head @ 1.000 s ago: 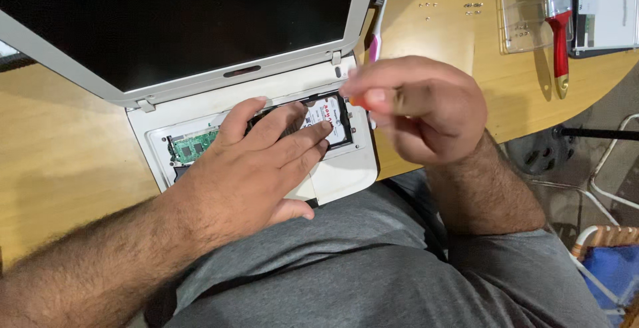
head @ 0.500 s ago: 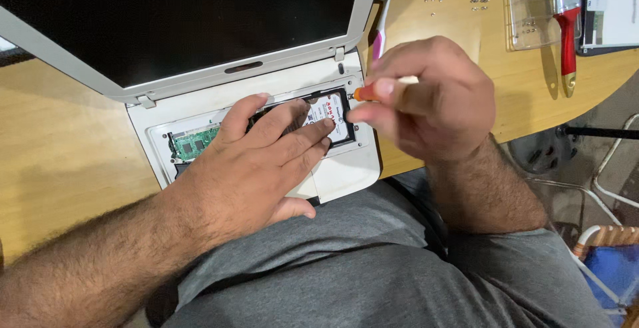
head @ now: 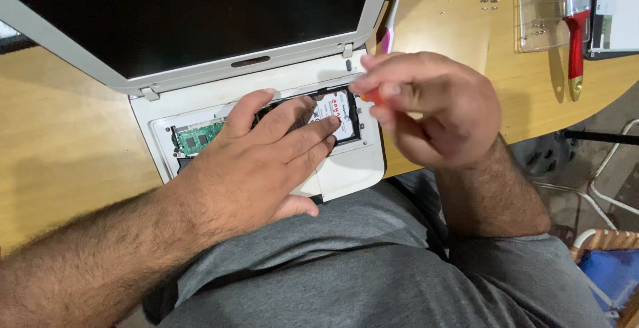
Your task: The person secures a hard drive into a laptop using a screwdriver. They tighten multiple screws around the drive's perimeter to fasten it in place.
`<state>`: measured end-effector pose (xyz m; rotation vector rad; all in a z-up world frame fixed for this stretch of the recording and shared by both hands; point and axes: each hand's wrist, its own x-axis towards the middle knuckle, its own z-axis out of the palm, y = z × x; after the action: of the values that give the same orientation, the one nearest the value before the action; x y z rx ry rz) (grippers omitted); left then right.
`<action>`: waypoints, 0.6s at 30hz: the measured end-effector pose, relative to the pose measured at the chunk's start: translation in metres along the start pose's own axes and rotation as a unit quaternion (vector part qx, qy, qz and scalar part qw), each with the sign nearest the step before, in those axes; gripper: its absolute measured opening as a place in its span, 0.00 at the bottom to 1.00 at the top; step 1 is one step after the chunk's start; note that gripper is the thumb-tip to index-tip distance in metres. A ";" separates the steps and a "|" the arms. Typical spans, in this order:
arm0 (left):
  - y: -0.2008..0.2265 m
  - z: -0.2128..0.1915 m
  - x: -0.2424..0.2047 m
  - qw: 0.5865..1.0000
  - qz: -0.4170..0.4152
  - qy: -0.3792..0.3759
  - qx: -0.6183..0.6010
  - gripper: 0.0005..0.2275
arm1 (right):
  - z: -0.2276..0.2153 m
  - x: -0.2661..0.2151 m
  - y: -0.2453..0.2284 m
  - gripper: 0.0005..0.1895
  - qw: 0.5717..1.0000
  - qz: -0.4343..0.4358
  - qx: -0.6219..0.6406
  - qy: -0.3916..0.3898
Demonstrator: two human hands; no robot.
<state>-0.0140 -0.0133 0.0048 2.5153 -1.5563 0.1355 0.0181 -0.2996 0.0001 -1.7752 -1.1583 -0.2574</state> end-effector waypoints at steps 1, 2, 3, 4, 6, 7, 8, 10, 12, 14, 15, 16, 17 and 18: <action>0.000 0.001 0.000 1.000 -0.001 0.000 -0.001 0.38 | 0.003 0.004 -0.002 0.25 1.000 0.000 0.001 -0.001; 0.000 0.001 -0.001 1.000 -0.003 0.006 -0.011 0.38 | 0.006 0.008 -0.005 0.20 0.999 0.010 -0.018 0.034; -0.001 0.001 0.000 1.000 -0.002 0.013 -0.020 0.38 | 0.008 0.012 -0.007 0.17 0.997 0.020 -0.039 0.069; 0.000 0.001 0.000 1.000 -0.002 0.013 -0.020 0.38 | 0.010 0.016 -0.006 0.17 0.997 0.020 -0.039 0.070; 0.001 0.001 0.000 0.999 -0.018 0.009 -0.033 0.35 | 0.012 0.025 -0.003 0.20 0.996 -0.035 0.041 0.065; 0.003 -0.001 0.001 0.999 -0.018 0.010 -0.033 0.35 | 0.007 0.019 -0.002 0.20 0.997 -0.035 0.041 0.064; 0.004 -0.002 0.002 1.000 -0.022 0.005 0.008 0.36 | 0.002 0.013 -0.001 0.23 0.999 -0.015 0.007 0.038; 0.006 -0.005 0.003 0.998 -0.028 0.000 0.048 0.38 | -0.001 0.008 -0.004 0.27 1.000 0.005 -0.023 0.010; 0.007 -0.007 0.003 0.998 -0.029 0.004 0.062 0.38 | 0.004 0.011 -0.012 0.20 0.999 0.045 -0.018 0.024; 0.008 -0.006 0.003 0.998 -0.034 0.014 0.053 0.38 | 0.007 0.009 -0.013 0.20 0.997 0.065 -0.026 0.043; 0.008 -0.006 0.004 0.998 -0.037 0.024 0.045 0.38 | 0.007 0.009 -0.014 0.21 0.994 0.084 -0.036 0.062; 0.009 -0.006 0.003 0.998 -0.038 0.025 0.045 0.38 | 0.008 0.006 -0.013 0.21 0.994 0.084 -0.036 0.061; 0.010 -0.006 0.003 0.997 -0.037 0.022 0.058 0.37 | 0.007 0.005 -0.012 0.25 0.993 0.075 -0.057 0.068; 0.010 -0.006 0.003 0.997 -0.035 0.018 0.071 0.36 | 0.007 0.004 -0.010 0.30 0.992 0.065 -0.077 0.076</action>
<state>-0.0217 -0.0187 0.0122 2.6552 -1.4913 0.2909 0.0100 -0.2911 0.0050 -1.9226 -0.9314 -0.4052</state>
